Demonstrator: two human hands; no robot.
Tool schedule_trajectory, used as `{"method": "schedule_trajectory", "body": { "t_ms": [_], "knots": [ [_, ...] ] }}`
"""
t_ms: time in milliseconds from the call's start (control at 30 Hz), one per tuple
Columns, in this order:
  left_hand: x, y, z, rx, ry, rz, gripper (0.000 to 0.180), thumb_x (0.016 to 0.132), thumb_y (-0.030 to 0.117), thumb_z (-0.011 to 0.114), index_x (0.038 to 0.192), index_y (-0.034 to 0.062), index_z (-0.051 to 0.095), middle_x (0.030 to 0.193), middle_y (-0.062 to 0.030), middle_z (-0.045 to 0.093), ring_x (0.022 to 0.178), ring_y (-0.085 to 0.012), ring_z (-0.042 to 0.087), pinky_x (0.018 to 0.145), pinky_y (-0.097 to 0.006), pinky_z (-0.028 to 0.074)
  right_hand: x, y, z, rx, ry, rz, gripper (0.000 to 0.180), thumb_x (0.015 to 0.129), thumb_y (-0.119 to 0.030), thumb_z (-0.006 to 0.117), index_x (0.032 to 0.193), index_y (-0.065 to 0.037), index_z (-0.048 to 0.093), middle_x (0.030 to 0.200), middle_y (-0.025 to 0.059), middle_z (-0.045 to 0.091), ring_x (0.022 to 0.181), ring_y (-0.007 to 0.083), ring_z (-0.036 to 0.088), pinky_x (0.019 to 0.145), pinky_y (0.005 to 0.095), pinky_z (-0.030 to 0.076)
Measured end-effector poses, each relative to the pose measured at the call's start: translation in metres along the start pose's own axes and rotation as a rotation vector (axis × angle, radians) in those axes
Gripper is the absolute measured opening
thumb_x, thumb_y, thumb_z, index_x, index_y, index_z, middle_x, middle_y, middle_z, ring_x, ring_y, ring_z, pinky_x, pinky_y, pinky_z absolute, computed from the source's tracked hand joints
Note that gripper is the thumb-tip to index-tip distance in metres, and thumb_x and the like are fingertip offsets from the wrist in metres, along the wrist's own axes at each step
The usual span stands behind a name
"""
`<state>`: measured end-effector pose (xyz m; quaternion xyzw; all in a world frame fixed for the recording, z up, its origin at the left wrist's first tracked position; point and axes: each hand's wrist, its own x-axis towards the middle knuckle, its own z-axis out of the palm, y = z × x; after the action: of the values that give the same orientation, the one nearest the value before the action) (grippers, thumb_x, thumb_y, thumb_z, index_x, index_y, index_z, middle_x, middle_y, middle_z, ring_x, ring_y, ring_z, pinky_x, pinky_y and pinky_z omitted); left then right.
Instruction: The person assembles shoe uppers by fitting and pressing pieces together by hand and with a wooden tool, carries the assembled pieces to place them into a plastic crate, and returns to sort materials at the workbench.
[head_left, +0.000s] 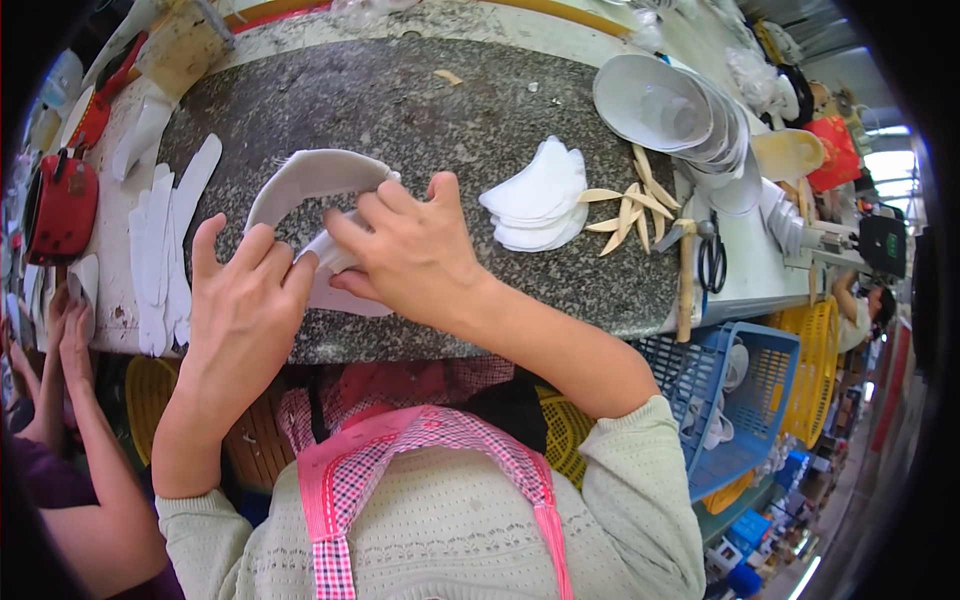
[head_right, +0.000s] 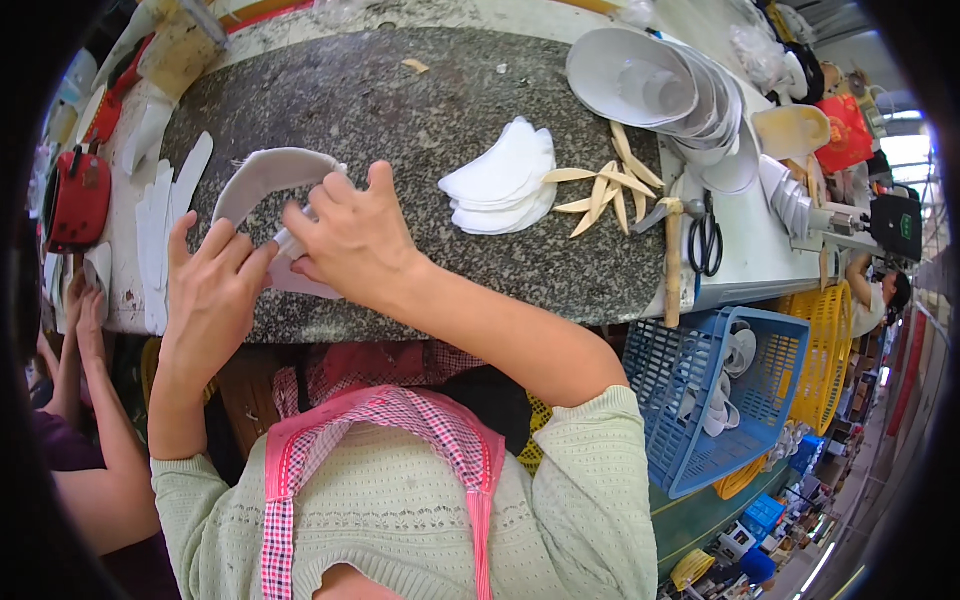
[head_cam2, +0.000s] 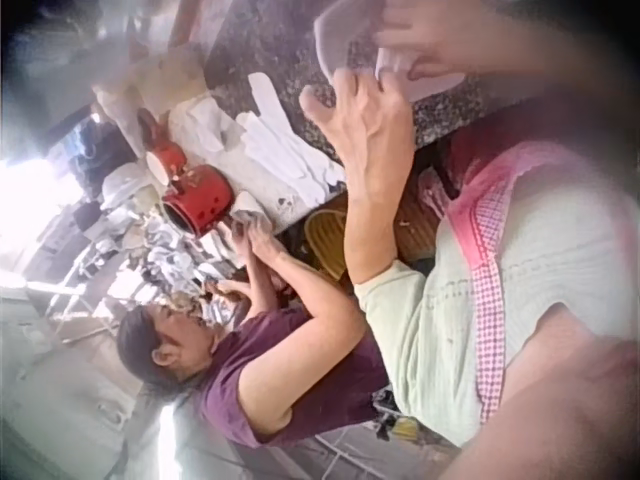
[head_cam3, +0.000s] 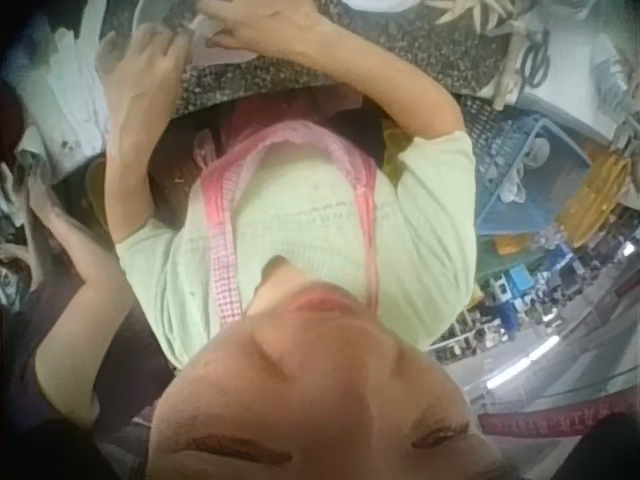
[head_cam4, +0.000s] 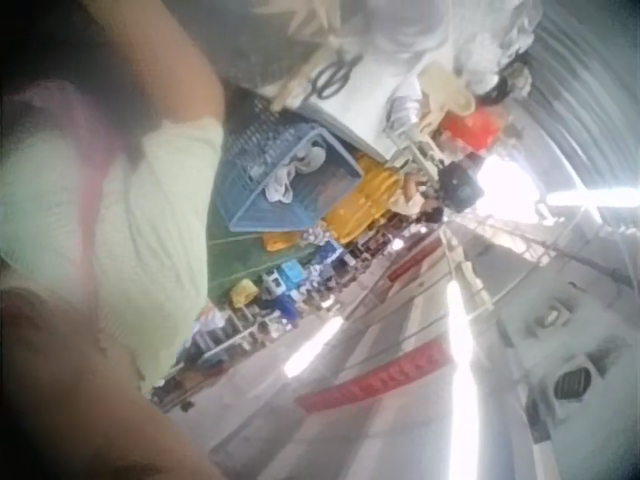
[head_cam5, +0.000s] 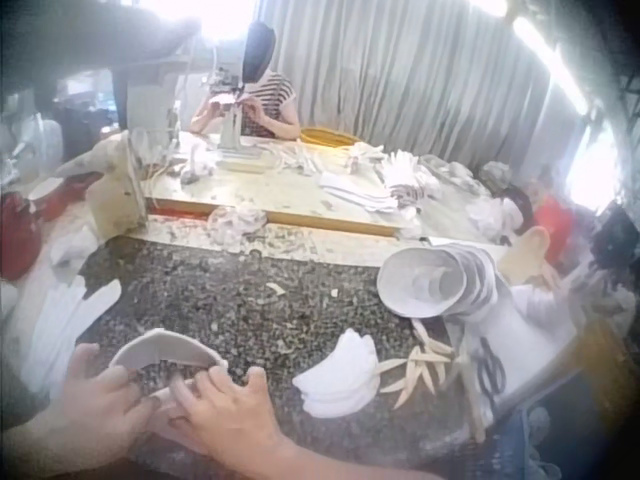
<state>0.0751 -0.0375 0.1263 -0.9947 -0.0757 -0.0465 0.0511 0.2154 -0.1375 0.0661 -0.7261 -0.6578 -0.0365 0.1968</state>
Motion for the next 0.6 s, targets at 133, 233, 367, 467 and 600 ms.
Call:
{"method": "schedule_trajectory", "body": {
  "t_ms": [133, 233, 367, 467, 600],
  "knots": [
    [0.004, -0.007, 0.001, 0.063, -0.096, -0.071, 0.01, 0.064, 0.006, 0.063, 0.073, 0.0068, 0.059, 0.071, -0.0037, 0.051, 0.086, -0.0189, 0.05, 0.091, -0.045, 0.029, 0.008, -0.003, 0.002, -0.025, 0.172, -0.037, 0.046, 0.056, -0.041, 0.072, 0.09, -0.014, 0.057, 0.078, -0.0018, 0.052, 0.082, 0.0134, 0.047, 0.068, 0.0389, 0.027],
    [0.008, -0.009, 0.015, 0.048, -0.022, -0.069, 0.003, 0.066, 0.004, 0.056, 0.066, 0.0061, 0.058, 0.07, -0.0036, 0.053, 0.088, -0.0195, 0.051, 0.095, -0.05, 0.028, 0.006, -0.004, 0.009, -0.103, 0.097, -0.054, 0.041, 0.056, -0.04, 0.072, 0.082, -0.013, 0.057, 0.08, 0.0, 0.054, 0.083, 0.0151, 0.048, 0.074, 0.0406, 0.03],
    [0.012, -0.015, 0.054, -0.056, -0.164, -0.019, 0.006, 0.064, 0.004, 0.057, 0.069, 0.0047, 0.06, 0.087, -0.0069, 0.054, 0.101, -0.021, 0.048, 0.1, -0.054, 0.024, 0.0, 0.011, 0.028, 0.162, 0.115, -0.175, 0.039, 0.056, -0.033, 0.074, 0.084, -0.009, 0.061, 0.084, 0.0041, 0.059, 0.09, 0.0214, 0.051, 0.085, 0.0414, 0.034],
    [0.01, -0.017, 0.054, -0.039, -0.136, -0.045, 0.01, 0.063, 0.003, 0.058, 0.072, 0.0025, 0.06, 0.102, -0.0101, 0.052, 0.113, -0.0235, 0.042, 0.1, -0.054, 0.024, -0.018, 0.039, -0.003, 0.34, 0.306, -0.313, 0.04, 0.059, -0.029, 0.074, 0.091, -0.009, 0.061, 0.085, 0.0057, 0.06, 0.09, 0.0244, 0.053, 0.082, 0.0403, 0.037],
    [0.006, -0.016, 0.058, -0.032, -0.076, -0.082, 0.031, 0.064, -0.001, 0.057, 0.096, -0.0003, 0.059, 0.125, -0.0103, 0.044, 0.128, -0.0255, 0.028, 0.103, -0.051, 0.021, -0.045, 0.085, 0.005, 0.075, 0.266, 0.287, 0.031, 0.063, -0.023, 0.071, 0.088, -0.01, 0.057, 0.081, 0.0068, 0.06, 0.082, 0.0257, 0.056, 0.067, 0.0366, 0.043]
  ]
}}
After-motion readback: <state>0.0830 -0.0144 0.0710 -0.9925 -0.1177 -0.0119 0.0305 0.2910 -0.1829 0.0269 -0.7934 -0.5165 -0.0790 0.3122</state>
